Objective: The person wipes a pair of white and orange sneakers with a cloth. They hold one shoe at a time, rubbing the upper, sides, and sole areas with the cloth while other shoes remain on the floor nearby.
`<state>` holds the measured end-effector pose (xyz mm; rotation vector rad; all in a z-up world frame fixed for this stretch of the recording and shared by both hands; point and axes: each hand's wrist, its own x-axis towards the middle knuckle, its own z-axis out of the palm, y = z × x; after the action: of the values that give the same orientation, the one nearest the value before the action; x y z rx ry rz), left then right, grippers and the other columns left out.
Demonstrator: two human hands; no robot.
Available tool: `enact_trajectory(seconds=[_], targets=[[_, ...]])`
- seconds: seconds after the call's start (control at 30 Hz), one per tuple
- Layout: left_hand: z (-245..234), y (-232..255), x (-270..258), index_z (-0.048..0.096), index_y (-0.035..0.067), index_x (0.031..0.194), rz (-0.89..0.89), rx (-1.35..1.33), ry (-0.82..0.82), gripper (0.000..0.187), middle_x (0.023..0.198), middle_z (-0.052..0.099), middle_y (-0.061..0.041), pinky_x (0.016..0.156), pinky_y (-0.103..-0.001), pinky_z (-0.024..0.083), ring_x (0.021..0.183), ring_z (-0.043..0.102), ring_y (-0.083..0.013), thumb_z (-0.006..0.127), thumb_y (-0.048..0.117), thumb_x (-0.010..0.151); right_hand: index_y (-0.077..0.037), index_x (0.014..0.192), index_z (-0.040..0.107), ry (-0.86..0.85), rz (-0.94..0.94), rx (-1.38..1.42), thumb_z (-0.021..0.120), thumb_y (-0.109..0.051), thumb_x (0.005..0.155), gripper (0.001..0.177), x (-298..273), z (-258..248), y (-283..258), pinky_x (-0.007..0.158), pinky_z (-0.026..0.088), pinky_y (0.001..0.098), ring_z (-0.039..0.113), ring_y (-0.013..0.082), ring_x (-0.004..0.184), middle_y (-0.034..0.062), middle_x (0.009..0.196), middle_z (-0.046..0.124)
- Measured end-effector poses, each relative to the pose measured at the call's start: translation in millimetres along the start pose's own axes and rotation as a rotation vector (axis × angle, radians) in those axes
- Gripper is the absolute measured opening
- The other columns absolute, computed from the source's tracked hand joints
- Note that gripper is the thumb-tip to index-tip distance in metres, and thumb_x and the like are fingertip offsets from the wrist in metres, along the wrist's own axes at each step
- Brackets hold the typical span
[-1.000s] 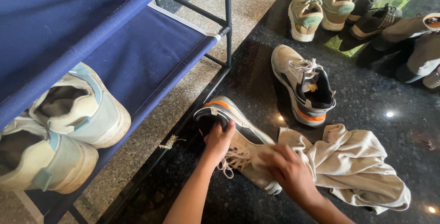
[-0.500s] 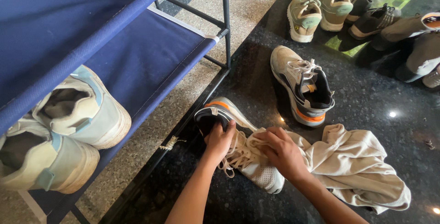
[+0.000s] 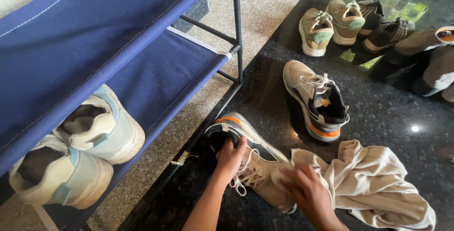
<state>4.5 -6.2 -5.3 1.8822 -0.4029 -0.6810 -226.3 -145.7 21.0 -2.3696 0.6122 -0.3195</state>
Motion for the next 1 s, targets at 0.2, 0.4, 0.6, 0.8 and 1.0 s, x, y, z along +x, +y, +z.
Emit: enact_trajectory(seconds=[0.2,0.4,0.6,0.8,1.0], targets=[[2.6,-0.3,5.1,0.047,0.002,0.144,0.011,0.030,-0.021,0.087,0.144,0.055,-0.022,0.116,-0.042,0.036,0.139,0.050,-0.0358,0.045,0.072,0.092,-0.021,0.119,0.071,-0.001,-0.096,-0.062,0.073,-0.022,0.084,0.035,61.9,-12.5,-43.9,0.076,0.060,0.0392,0.072,0.0258,0.094,0.0040,0.111,0.066],[0.6,-1.8,1.0,0.058,0.003,0.136,0.060,-0.004,0.028,0.079,0.137,0.063,-0.021,0.113,-0.042,0.038,0.133,0.055,-0.0358,0.050,0.068,0.091,-0.019,0.117,0.072,0.145,-0.168,-0.020,0.077,-0.022,0.078,0.039,-3.6,-10.0,-25.0,0.077,0.059,0.0401,0.071,0.0273,0.098,0.0072,0.116,0.064],[-0.6,-2.9,-0.4,0.057,0.004,0.135,0.015,-0.010,0.009,0.079,0.134,0.065,-0.020,0.112,-0.041,0.042,0.132,0.058,-0.0349,0.049,0.069,0.090,-0.022,0.121,0.073,0.069,-0.094,-0.020,0.076,-0.018,0.078,0.044,-4.0,-12.9,-21.8,0.075,0.060,0.0385,0.071,0.0265,0.099,0.0069,0.120,0.063],[-6.3,5.6,-2.3,0.049,0.006,0.145,-0.015,0.041,-0.045,0.088,0.145,0.055,-0.021,0.116,-0.046,0.037,0.140,0.048,-0.0378,0.043,0.074,0.090,-0.021,0.118,0.072,0.020,-0.113,-0.060,0.075,-0.019,0.083,0.036,53.3,-9.2,-44.2,0.078,0.060,0.0384,0.071,0.0258,0.098,0.0040,0.117,0.066],[-10.5,11.8,-6.9,0.046,0.009,0.147,-0.140,-0.012,-0.089,0.089,0.145,0.053,-0.019,0.116,-0.048,0.039,0.142,0.047,-0.0375,0.044,0.075,0.088,-0.019,0.120,0.071,0.106,-0.105,0.017,0.075,-0.019,0.080,0.041,6.4,-9.5,-21.5,0.076,0.060,0.0368,0.071,0.0262,0.098,0.0092,0.119,0.063]])
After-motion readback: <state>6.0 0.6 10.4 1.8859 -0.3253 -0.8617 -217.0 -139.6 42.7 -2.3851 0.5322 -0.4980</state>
